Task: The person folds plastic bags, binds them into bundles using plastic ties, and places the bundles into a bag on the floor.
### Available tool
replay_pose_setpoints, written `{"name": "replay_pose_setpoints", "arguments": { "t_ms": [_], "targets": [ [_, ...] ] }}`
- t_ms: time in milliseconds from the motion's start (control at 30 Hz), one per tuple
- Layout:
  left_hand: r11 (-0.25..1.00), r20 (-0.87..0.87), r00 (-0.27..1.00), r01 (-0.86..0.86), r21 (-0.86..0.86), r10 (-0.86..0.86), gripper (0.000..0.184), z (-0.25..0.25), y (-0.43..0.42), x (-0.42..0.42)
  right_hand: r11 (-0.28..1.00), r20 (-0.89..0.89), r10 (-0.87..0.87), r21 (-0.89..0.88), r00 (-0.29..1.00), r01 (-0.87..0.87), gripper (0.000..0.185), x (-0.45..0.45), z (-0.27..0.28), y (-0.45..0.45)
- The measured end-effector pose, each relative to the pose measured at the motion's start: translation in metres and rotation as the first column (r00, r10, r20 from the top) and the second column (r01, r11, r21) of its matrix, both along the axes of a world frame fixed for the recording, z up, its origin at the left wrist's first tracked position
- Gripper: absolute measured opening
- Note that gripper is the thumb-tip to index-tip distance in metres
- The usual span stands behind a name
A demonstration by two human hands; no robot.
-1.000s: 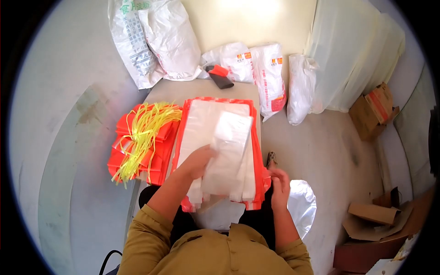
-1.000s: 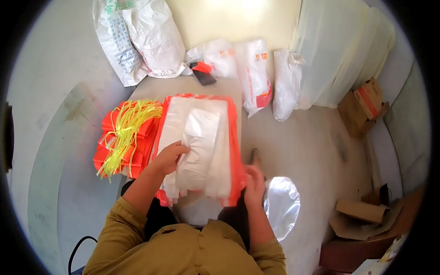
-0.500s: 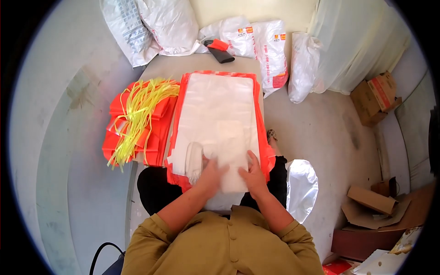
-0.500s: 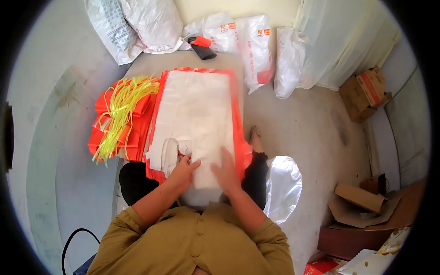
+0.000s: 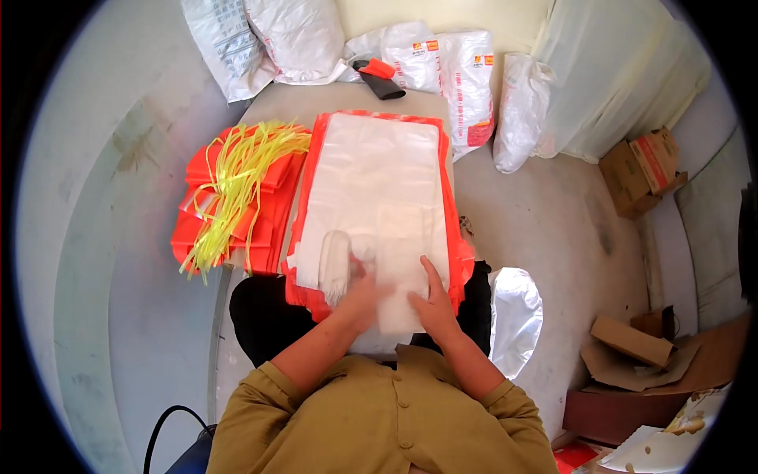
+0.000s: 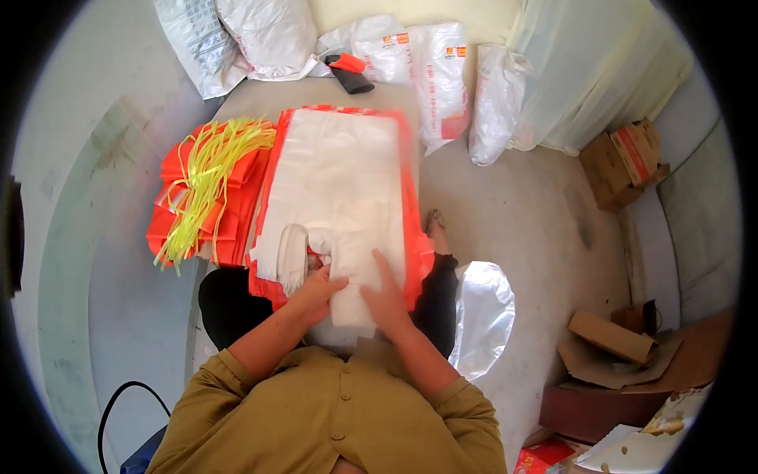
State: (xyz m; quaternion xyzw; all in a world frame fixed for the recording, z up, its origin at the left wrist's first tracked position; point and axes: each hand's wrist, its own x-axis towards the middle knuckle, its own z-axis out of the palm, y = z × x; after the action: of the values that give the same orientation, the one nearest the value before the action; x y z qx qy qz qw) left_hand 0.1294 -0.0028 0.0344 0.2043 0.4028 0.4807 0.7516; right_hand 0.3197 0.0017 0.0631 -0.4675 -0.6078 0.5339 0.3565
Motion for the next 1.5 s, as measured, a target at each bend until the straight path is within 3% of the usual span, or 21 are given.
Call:
{"name": "replay_pose_setpoints", "arguments": {
  "t_ms": [133,233,300,400,533,600,700,767,800,900,1000,1133,1233,1333,1433,1500],
  "targets": [
    [1.0,0.02,0.999,0.029,-0.003,-0.029,0.044,0.015,-0.016,-0.003,0.999,0.005,-0.005,0.039,1.0,0.005,0.081,-0.002,-0.01,0.007],
    [0.993,0.14,0.984,0.101,0.058,-0.109,0.046,0.018,-0.018,-0.014,0.999,0.004,-0.003,0.039,1.0,0.003,0.079,-0.005,-0.008,0.022],
    [0.987,0.115,0.982,0.138,0.084,-0.147,0.046,0.017,-0.018,-0.021,0.994,0.052,0.01,0.107,0.999,-0.016,0.077,-0.009,-0.008,0.032],
    [0.981,0.006,0.99,0.138,0.135,-0.14,0.047,0.02,-0.016,-0.028,0.996,0.049,0.043,0.07,0.998,-0.047,0.069,-0.009,-0.006,0.044],
    [0.949,-0.056,0.992,0.128,0.288,-0.117,0.049,0.047,-0.018,-0.027,0.972,-0.037,-0.113,0.204,0.993,0.118,0.06,-0.016,0.025,0.035],
    [0.982,-0.13,0.983,0.144,0.126,-0.127,0.047,0.035,-0.018,-0.021,0.95,-0.136,-0.211,0.206,0.968,0.236,0.054,-0.019,0.036,0.033],
    [0.992,-0.209,0.97,0.128,0.012,-0.123,0.042,-0.016,-0.013,-0.004,0.955,0.06,-0.236,0.201,0.97,0.22,0.053,-0.007,0.022,0.056],
    [0.993,-0.178,0.977,0.115,-0.03,-0.118,0.039,-0.021,-0.013,0.004,0.924,0.286,-0.311,0.315,0.906,0.217,0.055,-0.004,0.034,0.053],
    [0.992,-0.123,0.986,0.108,-0.059,-0.115,0.037,-0.024,-0.014,0.007,0.908,0.391,-0.346,0.37,0.853,0.199,0.056,-0.002,0.038,0.054],
    [0.989,-0.062,0.992,0.101,-0.11,-0.108,0.036,-0.018,-0.016,0.009,0.811,0.424,-0.364,0.582,0.829,0.058,0.052,0.009,0.038,0.053],
    [0.989,-0.064,0.993,0.091,-0.12,-0.099,0.037,-0.013,-0.017,0.012,0.631,0.516,-0.284,0.735,0.808,-0.248,0.052,0.001,0.04,0.058],
    [0.99,-0.068,0.995,0.057,-0.126,-0.066,0.039,-0.024,-0.021,0.017,0.771,0.883,0.033,0.276,0.469,-0.573,0.062,-0.019,0.039,0.074],
    [0.985,-0.086,0.993,0.064,-0.158,-0.079,0.039,-0.02,-0.021,0.02,0.765,0.704,-0.121,0.516,0.7,-0.385,0.063,-0.025,0.04,0.082],
    [0.991,-0.08,0.996,0.038,-0.128,-0.049,0.038,-0.014,-0.023,0.019,0.62,0.474,-0.345,0.763,0.81,-0.183,0.063,-0.024,0.037,0.085],
    [0.988,-0.042,0.996,0.066,-0.139,-0.073,0.039,-0.019,-0.023,0.017,0.719,0.784,-0.142,0.501,0.604,-0.481,0.062,-0.026,0.028,0.099],
    [0.986,-0.052,0.996,0.07,-0.15,-0.078,0.039,-0.027,-0.023,0.019,0.74,0.833,-0.114,0.435,0.542,-0.513,0.061,-0.029,0.028,0.104]
  ]
}}
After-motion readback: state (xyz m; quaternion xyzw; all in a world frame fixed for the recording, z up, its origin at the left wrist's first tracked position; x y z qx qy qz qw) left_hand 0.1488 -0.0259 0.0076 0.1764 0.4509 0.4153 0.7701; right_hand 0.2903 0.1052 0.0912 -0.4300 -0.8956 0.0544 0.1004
